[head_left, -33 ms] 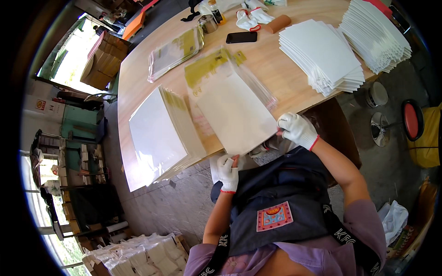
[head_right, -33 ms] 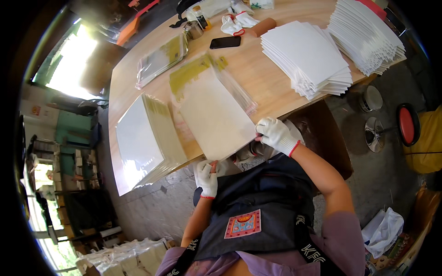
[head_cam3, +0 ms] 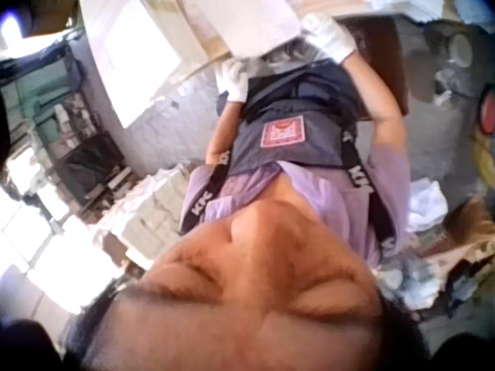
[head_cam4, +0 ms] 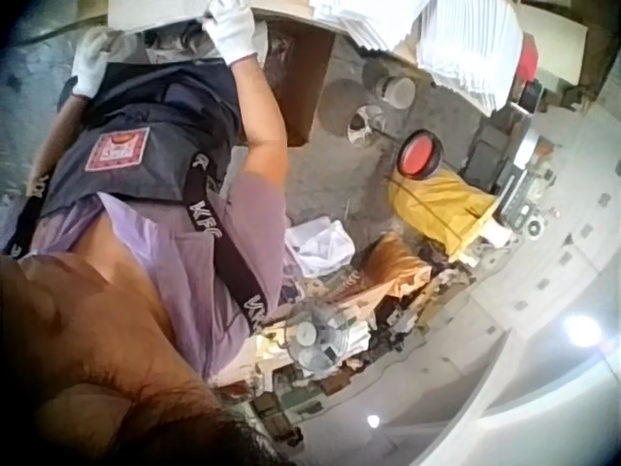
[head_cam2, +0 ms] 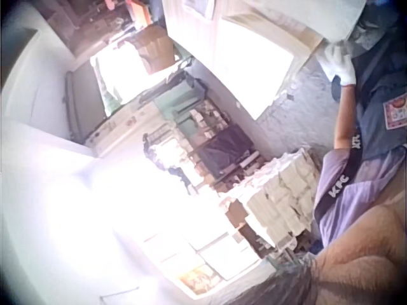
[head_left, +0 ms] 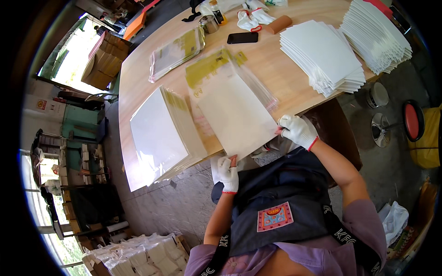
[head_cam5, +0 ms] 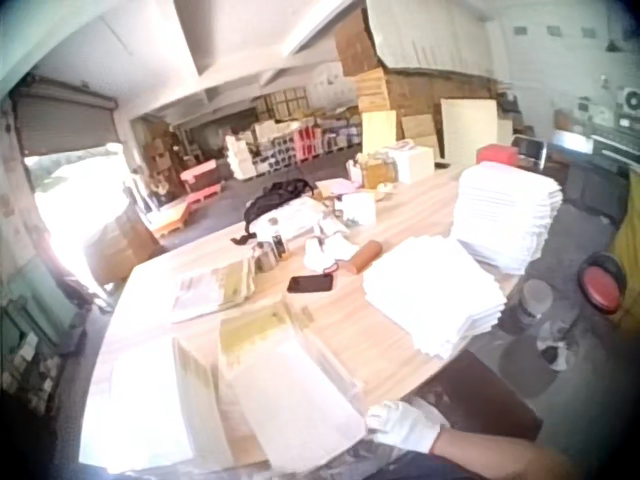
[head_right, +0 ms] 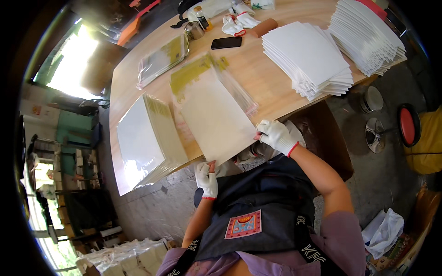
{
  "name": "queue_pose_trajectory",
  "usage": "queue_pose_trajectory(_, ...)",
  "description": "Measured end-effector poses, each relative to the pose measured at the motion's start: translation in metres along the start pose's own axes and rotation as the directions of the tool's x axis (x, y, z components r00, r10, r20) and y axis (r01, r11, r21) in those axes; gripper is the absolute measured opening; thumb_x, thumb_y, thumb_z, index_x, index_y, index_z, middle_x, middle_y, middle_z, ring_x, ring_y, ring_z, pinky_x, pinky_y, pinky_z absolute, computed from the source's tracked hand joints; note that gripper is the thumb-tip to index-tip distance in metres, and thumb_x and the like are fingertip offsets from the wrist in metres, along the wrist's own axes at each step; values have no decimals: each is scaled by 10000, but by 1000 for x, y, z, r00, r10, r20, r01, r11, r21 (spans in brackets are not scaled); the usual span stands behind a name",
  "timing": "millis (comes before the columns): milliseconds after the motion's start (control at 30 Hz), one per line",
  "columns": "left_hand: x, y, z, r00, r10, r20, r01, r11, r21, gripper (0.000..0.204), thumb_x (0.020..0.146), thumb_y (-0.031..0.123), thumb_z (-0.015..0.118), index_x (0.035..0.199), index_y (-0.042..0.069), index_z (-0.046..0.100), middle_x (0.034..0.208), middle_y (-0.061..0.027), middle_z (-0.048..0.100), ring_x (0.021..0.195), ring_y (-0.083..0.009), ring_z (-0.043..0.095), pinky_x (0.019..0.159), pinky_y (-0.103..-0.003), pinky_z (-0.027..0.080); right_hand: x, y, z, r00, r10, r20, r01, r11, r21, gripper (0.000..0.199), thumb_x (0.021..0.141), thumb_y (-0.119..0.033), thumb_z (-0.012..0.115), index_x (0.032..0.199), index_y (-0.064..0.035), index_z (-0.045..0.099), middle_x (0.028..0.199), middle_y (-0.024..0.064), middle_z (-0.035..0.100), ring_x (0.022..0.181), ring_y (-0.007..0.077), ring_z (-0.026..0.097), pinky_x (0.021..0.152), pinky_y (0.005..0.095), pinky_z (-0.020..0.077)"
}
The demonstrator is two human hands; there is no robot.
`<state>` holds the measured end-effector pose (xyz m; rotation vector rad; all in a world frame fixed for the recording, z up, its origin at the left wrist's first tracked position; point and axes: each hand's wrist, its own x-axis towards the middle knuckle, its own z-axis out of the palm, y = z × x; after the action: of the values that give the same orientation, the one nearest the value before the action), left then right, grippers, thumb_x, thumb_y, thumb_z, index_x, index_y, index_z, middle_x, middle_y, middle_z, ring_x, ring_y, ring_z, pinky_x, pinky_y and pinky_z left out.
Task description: The person repeatedly picks up white rectangular sheets of paper and inserts them into clear plastic sleeves. They work at a wooden table, taking sheets from a stack on the right and placing the filled sleeves into a growing pile on the left. The process is continuous and repetitive throughout the clip.
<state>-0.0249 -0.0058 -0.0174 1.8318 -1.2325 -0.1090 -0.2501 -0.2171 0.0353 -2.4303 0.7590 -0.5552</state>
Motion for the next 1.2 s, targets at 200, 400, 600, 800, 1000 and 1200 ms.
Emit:
queue_pose_trajectory(200, -17, -28, 9, 779, -601, 178, 483, 395, -781, 482, 856, 70, 586, 1289, 37, 375, 1005, -80, 548, 861, -185, 572, 738, -353, 516, -8, -6, 28, 855, 484, -184, -412, 851, 325, 157, 811, -149, 560, 764, -8, 509, 751, 142, 611, 749, 305, 607, 667, 390, 467)
queue_pose_trajectory(400, 33, 56, -53, 851, -481, 210, 484, 567, -667, 408, 867, 59, 569, 1247, -33, 452, 1009, -55, 576, 885, -106, 530, 713, -239, 454, -17, -1, 49, 806, 469, 362, -534, 309, 787, 128, 905, -174, 510, 855, -65, 558, 666, 1, 569, 527, 62, 494, 466, 208, 395)
queue_pose_trajectory(600, 46, 85, -157, 984, -59, -170, 20, 974, -224, 279, 812, -16, 562, 1090, -21, 590, 712, 45, 394, 583, -45, 343, 517, -177, 298, 30, -75, 62, 846, 196, 496, -519, 84, 851, 142, 909, -214, 547, 909, -72, 545, 617, -29, 498, 478, 50, 417, 415, 197, 304)
queue_pose_trajectory(800, 75, 26, -243, 862, -236, -448, 145, 963, -228, 380, 931, 135, 419, 1244, -72, 478, 1153, -173, 565, 1063, -217, 537, 913, -307, 419, 136, -192, 75, 944, -4, 330, -301, 399, 866, 236, 890, -295, 571, 847, -63, 577, 594, -23, 510, 488, 58, 446, 465, 221, 361)
queue_pose_trajectory(1000, 63, -51, -234, 766, -431, -478, 298, 896, -330, 428, 884, 107, 416, 1289, -27, 452, 1340, -156, 455, 1251, -239, 414, 1014, -331, 332, 144, -192, 87, 934, 3, 356, -245, 731, 637, 305, 872, -370, 579, 812, -71, 573, 608, 0, 557, 504, 71, 485, 500, 237, 407)
queue_pose_trajectory(1200, -17, -116, -172, 580, -647, -494, 253, 720, -646, 430, 882, 12, 399, 1309, -35, 413, 1339, -158, 435, 1217, -231, 432, 1038, -315, 326, 64, -84, 23, 943, 290, 161, -261, 351, 899, 304, 914, -286, 544, 1101, -46, 562, 740, 26, 631, 589, 82, 562, 536, 215, 451)
